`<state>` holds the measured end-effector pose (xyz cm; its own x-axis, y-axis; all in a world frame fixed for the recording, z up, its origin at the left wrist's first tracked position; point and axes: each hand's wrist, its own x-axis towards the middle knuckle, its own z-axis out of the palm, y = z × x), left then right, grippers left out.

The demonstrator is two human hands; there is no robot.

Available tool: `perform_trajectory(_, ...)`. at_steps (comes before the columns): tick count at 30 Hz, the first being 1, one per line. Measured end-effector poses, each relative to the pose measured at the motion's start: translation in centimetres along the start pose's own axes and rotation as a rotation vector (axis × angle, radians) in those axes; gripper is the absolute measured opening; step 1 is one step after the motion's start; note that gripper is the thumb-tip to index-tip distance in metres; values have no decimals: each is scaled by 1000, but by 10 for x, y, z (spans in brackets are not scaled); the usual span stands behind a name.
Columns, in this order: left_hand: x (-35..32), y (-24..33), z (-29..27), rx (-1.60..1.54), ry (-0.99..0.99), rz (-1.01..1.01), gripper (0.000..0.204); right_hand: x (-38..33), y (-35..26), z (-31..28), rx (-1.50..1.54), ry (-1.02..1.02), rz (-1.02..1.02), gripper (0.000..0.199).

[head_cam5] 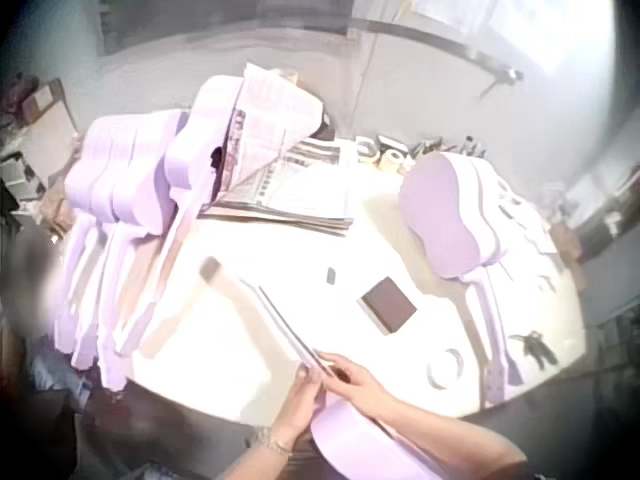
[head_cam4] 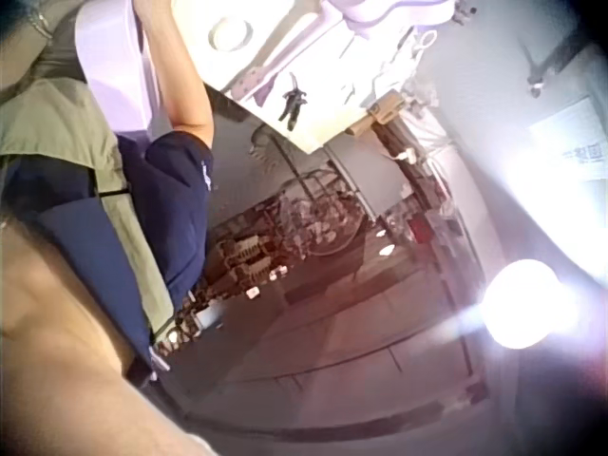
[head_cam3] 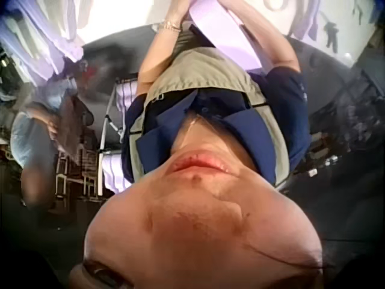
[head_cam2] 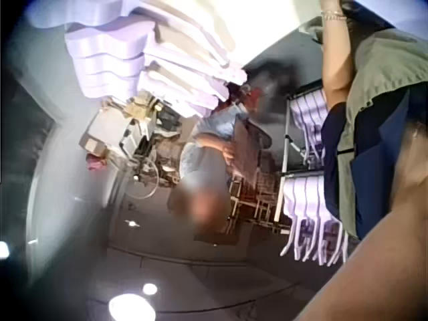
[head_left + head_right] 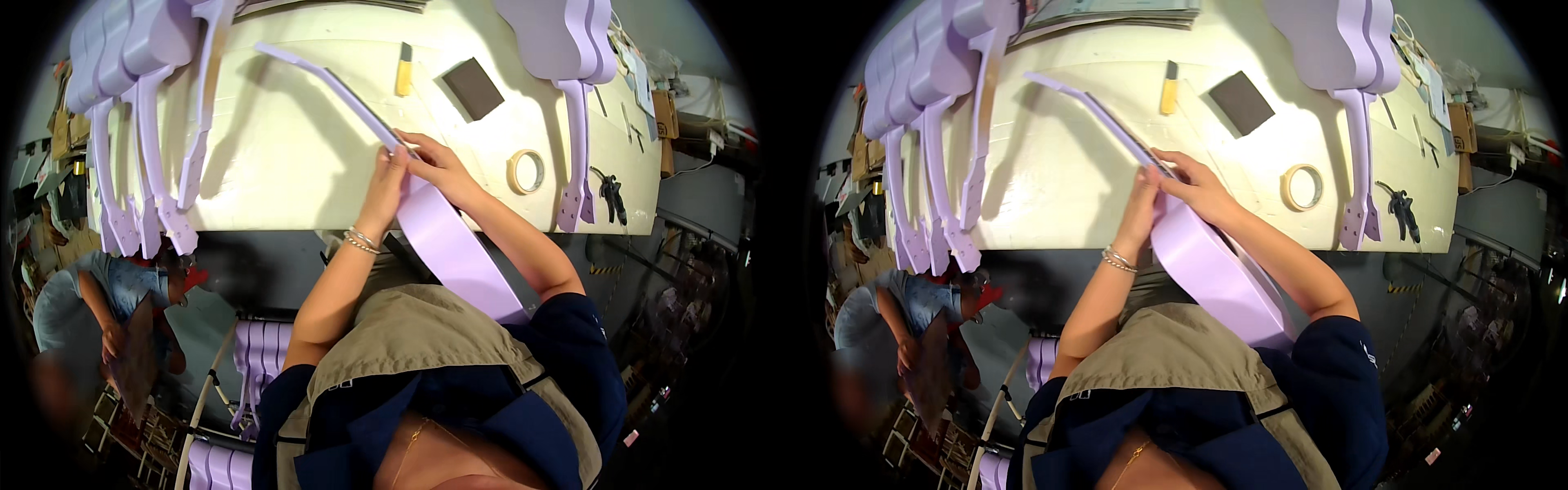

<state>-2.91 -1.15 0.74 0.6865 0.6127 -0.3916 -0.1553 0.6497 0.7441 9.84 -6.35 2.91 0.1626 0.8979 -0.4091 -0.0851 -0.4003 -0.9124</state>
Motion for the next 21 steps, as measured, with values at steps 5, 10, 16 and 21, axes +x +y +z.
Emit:
perform_trajectory(5, 16, -1, 10, -43, 80, -88, 54, 21, 5, -23, -678, 296, -336, 37)
perform_trajectory(10, 19, -1, 18, -106, 119, -102, 50, 105, -45, -46, -1142, 480, -125, 44)
perform_trajectory(16, 30, 0, 18, -75, 80, -130, 52, 169, -27, -56, -1249, 473, -19, 43)
perform_trajectory(21, 28, -5, 10, -209, 41, -145, 65, 111, -58, -65, -543, 350, -194, 30)
